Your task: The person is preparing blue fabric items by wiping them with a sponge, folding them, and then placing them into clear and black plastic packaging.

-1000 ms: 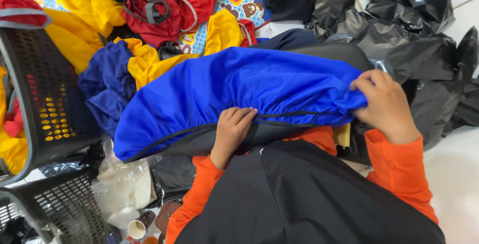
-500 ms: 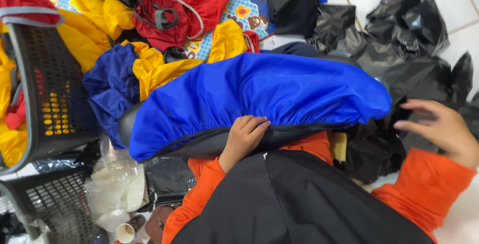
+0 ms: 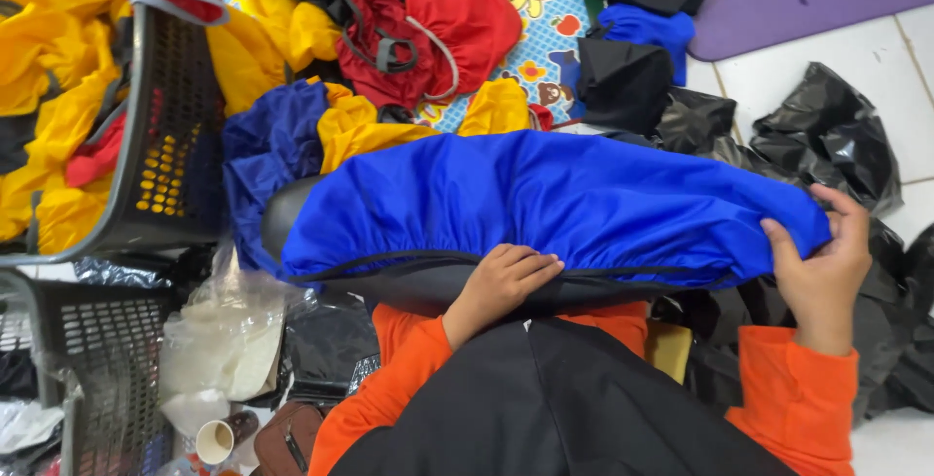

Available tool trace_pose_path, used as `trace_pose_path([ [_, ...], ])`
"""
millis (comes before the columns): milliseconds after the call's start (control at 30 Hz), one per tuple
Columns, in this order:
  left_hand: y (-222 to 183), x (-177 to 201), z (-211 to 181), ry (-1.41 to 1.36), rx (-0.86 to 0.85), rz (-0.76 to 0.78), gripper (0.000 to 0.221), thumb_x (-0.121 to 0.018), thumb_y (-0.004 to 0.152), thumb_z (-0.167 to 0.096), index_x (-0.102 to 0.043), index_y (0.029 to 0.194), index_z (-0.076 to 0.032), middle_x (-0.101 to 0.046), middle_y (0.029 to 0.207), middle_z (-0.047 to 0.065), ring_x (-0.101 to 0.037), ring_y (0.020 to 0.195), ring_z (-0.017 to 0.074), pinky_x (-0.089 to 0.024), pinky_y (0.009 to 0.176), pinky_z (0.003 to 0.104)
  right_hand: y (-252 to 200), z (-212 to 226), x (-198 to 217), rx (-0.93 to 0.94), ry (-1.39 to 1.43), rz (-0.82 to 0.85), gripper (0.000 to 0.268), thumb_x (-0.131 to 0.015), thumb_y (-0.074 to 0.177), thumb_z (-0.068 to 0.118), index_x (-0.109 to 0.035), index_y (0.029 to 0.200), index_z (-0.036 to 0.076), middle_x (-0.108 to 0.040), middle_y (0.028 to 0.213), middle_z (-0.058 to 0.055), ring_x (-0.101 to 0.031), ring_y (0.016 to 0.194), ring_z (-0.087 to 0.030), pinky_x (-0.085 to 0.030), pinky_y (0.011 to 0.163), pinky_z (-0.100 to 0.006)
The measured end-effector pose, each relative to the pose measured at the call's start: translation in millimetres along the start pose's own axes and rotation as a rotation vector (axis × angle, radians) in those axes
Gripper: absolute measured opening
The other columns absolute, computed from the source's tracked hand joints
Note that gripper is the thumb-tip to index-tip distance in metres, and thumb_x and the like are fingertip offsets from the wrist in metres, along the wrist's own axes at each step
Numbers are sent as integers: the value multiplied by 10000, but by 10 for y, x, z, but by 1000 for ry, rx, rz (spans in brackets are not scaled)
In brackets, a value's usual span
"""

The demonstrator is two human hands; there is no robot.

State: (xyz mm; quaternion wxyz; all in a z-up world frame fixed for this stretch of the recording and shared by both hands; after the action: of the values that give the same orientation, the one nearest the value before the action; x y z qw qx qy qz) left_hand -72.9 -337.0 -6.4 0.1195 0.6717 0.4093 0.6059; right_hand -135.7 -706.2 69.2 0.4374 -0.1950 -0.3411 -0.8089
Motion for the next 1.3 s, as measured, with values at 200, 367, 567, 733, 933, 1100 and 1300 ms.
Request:
trace_pose_path([
  [200,-35,29,-1,-92,9,-33,175,-671,1022,5,-716,1183,-49,-746,1144,76,-697,953,239,-539,817,360,-147,-962,-39,-406,-626,120,507,-275,1259,390,-526,1343,-42,-659,1021,-526,-594,898,-737,-409,737,-736],
  [367,-49,30,-48,-70,19,-67,179,-691,1004,17,-729,1169,-42,-740,1159,85,-706,993,251,-576,846,371,-62,-559,-118,-633,-828,629,556,-353,1111,275,-782,950,-41,-777,885,-304,-729,788,-475,-543,695,-505],
  [567,-84,107,-100,21,74,-155,157,-733,1003,-100,-726,1160,-91,-715,1223,63,-675,1118,303,-569,911,429,-979,-564,-856,-323,-776,1537,503,-669,805,619,-591,1210,331,-496,1196,-40,-460,1036,-236,-390,838,-346],
  [733,-97,73,-144,101,78,-145,126,-719,1014,-164,-752,1135,-150,-716,1241,12,-664,1157,269,-531,949,419,-1652,-1079,-1115,-519,-927,1550,973,-775,820,607,-177,1578,486,-193,1651,-49,-390,1481,-354,-417,1176,-572],
  [933,-80,-43,-99,4,79,-111,120,-674,1017,-127,-744,1115,-116,-716,1221,44,-658,1178,303,-526,935,446,-1921,-1798,-1283,-241,-1020,1357,541,-470,916,567,-425,1426,390,-509,1373,15,-565,1272,-260,-564,1017,-437],
  [1100,-70,78,-70,-3,118,-194,329,-769,961,-364,-715,1208,-154,-713,1261,28,-663,1192,293,-477,1060,483,-1591,-1359,-1172,-202,-773,1522,504,-466,842,694,-761,1057,347,-775,1146,5,-736,1113,-229,-566,925,-335],
  [1300,2,222,39,-35,533,-417,208,-796,917,-141,-756,1120,-163,-661,1302,112,-580,1251,396,-495,1097,491,-125,662,-138,346,203,1320,390,-650,921,451,-956,1149,370,-621,759,66,-641,720,-118,-510,693,-259],
])
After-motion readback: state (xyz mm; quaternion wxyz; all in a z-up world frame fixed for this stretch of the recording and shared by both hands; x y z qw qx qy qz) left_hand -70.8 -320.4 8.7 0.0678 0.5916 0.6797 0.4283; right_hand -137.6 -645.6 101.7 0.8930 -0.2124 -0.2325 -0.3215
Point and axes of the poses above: each hand's wrist, its own y-axis towards the middle knuckle, its own x-axis out of the back of the hand, z = x × y, the point moved 2 cm from there along y, towards the middle knuckle
